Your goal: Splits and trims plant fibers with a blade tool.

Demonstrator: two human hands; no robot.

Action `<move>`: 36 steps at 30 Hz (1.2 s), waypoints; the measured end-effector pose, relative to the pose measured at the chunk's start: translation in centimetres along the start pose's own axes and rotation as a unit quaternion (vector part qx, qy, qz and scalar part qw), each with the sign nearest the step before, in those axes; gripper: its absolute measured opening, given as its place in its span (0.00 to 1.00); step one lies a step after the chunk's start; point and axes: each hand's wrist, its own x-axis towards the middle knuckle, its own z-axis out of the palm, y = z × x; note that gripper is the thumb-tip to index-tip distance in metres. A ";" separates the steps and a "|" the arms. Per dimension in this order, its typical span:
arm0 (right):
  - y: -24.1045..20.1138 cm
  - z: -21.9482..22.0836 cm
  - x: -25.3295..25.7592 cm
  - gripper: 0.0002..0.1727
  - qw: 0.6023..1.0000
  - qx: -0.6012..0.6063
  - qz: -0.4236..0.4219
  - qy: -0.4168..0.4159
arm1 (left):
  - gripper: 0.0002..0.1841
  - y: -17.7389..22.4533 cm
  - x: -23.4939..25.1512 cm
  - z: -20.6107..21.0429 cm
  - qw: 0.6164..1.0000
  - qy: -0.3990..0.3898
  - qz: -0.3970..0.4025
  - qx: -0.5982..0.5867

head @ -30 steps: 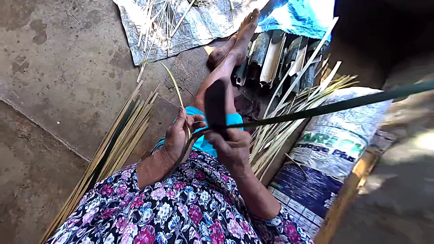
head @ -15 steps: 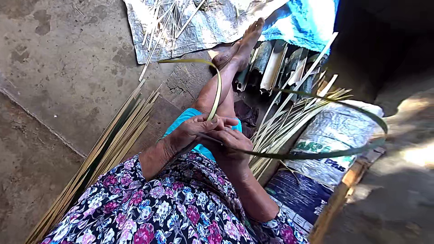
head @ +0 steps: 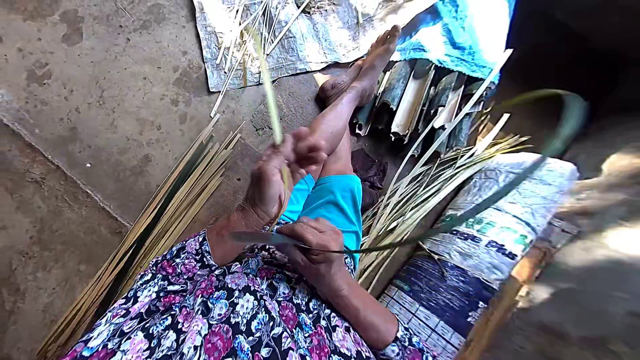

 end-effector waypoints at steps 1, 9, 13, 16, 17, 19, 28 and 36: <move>0.4 -0.4 0.4 0.18 0.998 -0.047 -0.027 0.022 | 0.28 0.1 -0.1 -0.3 0.993 -0.107 -0.005 0.054; 1.6 -3.5 1.5 0.22 0.993 -0.100 -0.039 0.040 | 0.23 -1.3 -1.4 0.0 0.978 -0.202 -0.044 0.029; 1.6 -4.1 1.3 0.32 0.999 -0.007 0.010 -0.041 | 0.30 -1.7 -1.5 -0.6 0.994 -0.054 -0.049 -0.084; 1.5 -2.0 0.6 0.43 0.997 -0.024 -0.016 -0.068 | 0.29 -1.2 -1.3 -1.9 0.994 0.010 -0.064 -0.088; 1.4 -1.2 0.3 0.45 0.996 -0.046 -0.027 -0.078 | 0.28 -1.1 -1.2 -2.5 0.993 0.021 -0.063 -0.096; 1.5 0.2 -0.2 0.45 0.992 -0.064 -0.036 -0.100 | 0.27 -1.3 -1.1 -3.4 0.990 0.028 -0.052 -0.126; 1.9 1.9 -1.2 0.37 0.973 -0.058 -0.060 -0.217 | 0.26 -1.7 1.1 -6.7 0.979 0.118 -0.042 -0.161; 1.5 1.0 -1.4 0.28 0.970 -0.049 -0.069 -0.228 | 0.26 -0.9 2.3 -8.2 0.993 0.096 -0.003 -0.064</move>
